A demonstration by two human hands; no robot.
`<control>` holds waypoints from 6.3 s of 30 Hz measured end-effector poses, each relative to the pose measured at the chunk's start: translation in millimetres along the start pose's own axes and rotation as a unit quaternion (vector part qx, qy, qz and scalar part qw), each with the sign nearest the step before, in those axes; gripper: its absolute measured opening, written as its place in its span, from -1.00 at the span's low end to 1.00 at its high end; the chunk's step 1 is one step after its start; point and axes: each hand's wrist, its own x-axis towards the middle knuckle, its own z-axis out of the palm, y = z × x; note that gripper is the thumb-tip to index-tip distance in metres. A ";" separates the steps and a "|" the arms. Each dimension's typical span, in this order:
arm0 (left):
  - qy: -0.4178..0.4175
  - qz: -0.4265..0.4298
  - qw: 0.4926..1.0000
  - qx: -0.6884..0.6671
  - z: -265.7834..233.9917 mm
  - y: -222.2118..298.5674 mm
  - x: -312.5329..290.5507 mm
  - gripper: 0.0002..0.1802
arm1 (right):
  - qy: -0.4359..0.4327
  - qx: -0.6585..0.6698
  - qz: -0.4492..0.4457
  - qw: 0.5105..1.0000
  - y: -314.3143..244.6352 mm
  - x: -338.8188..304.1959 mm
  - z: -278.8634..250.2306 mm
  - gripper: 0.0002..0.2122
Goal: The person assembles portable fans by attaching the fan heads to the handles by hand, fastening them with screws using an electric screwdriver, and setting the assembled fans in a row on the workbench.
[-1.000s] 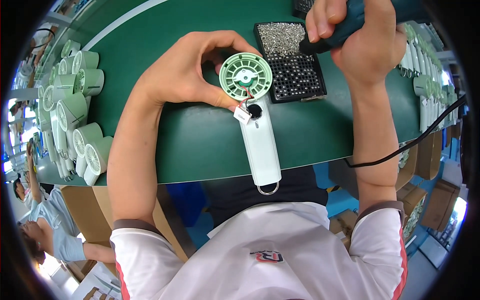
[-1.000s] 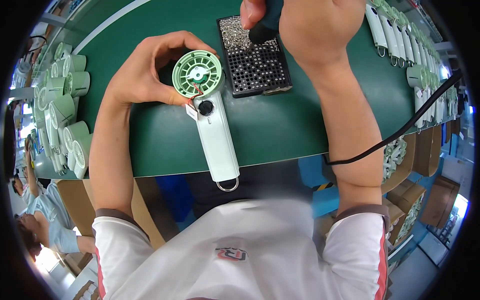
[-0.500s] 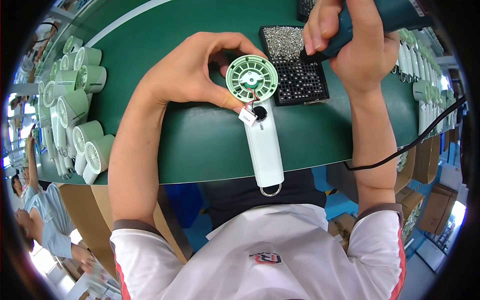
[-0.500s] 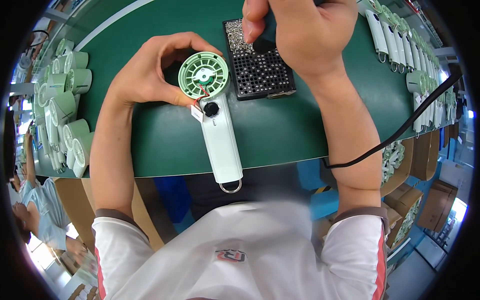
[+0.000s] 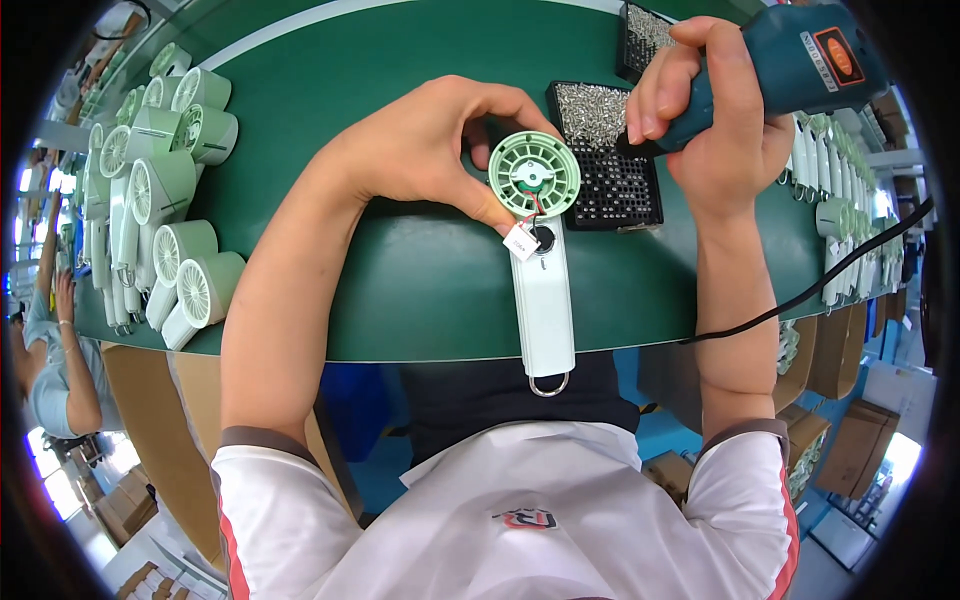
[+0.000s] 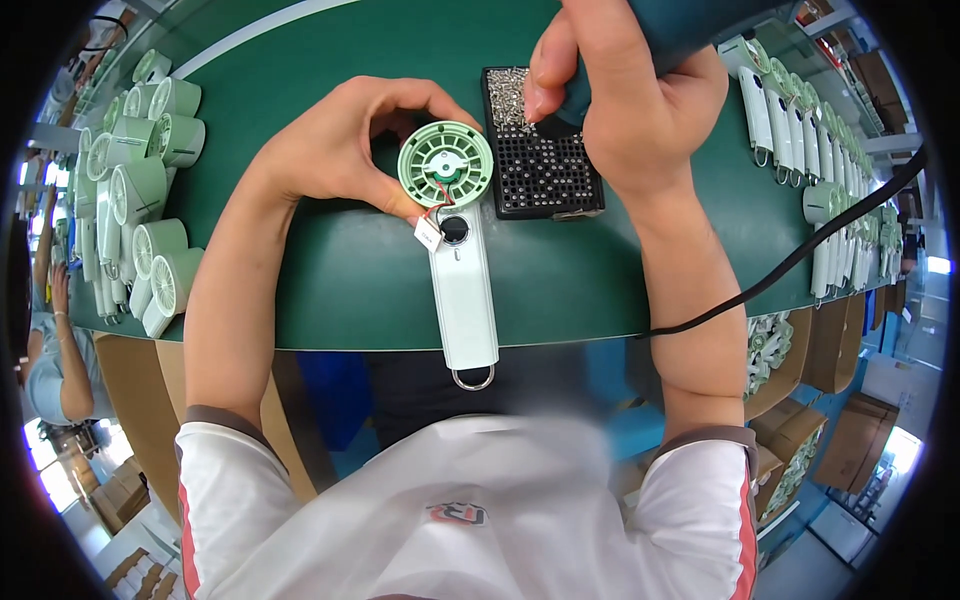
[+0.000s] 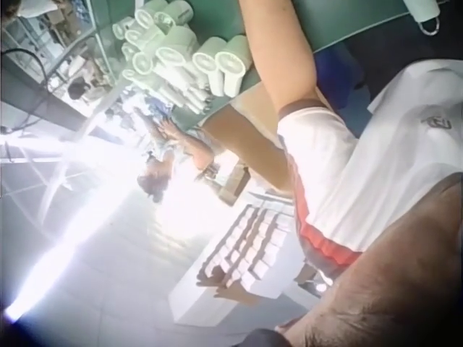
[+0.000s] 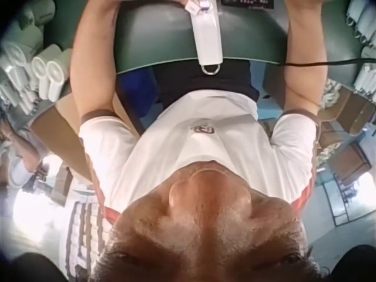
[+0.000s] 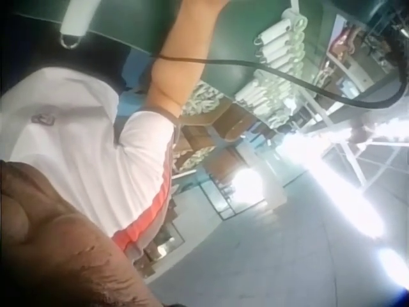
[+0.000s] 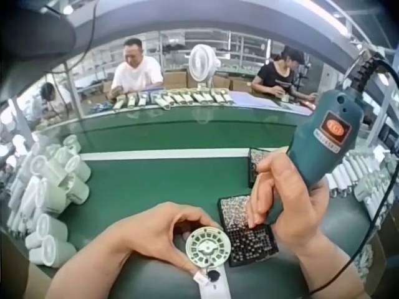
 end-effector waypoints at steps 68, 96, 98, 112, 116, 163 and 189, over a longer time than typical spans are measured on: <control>0.048 0.324 0.939 0.106 -1.9 -19.1 12.2 -0.17 | -0.059 -0.020 0.092 0.994 -12.5 22.8 100.8 -0.92; -0.004 -0.014 1.000 -0.027 -0.1 -0.7 1.9 -0.19 | 0.126 0.004 -0.040 0.991 1.6 3.8 6.0 -0.83; -0.003 -0.008 1.000 -0.024 2.3 -4.0 -0.9 -0.19 | 0.130 0.003 -0.029 0.991 -0.4 3.4 9.6 -0.83; 0.030 0.032 0.998 -0.039 3.3 -10.7 -2.2 -0.24 | 0.059 -0.074 -0.012 0.995 1.5 4.5 10.6 -0.85; 0.004 -0.002 1.000 -0.028 -0.6 -2.7 -2.1 -0.22 | 0.066 -0.098 -0.013 0.993 2.8 3.9 13.7 -0.85; 0.033 0.022 0.999 -0.004 0.8 -6.6 -4.5 -0.28 | 0.043 -0.089 -0.018 0.995 7.6 33.2 83.6 -0.83; 0.019 0.019 0.999 -0.020 4.8 -8.0 -4.3 -0.20 | 0.008 0.071 -0.085 0.994 -44.8 41.8 29.3 -0.62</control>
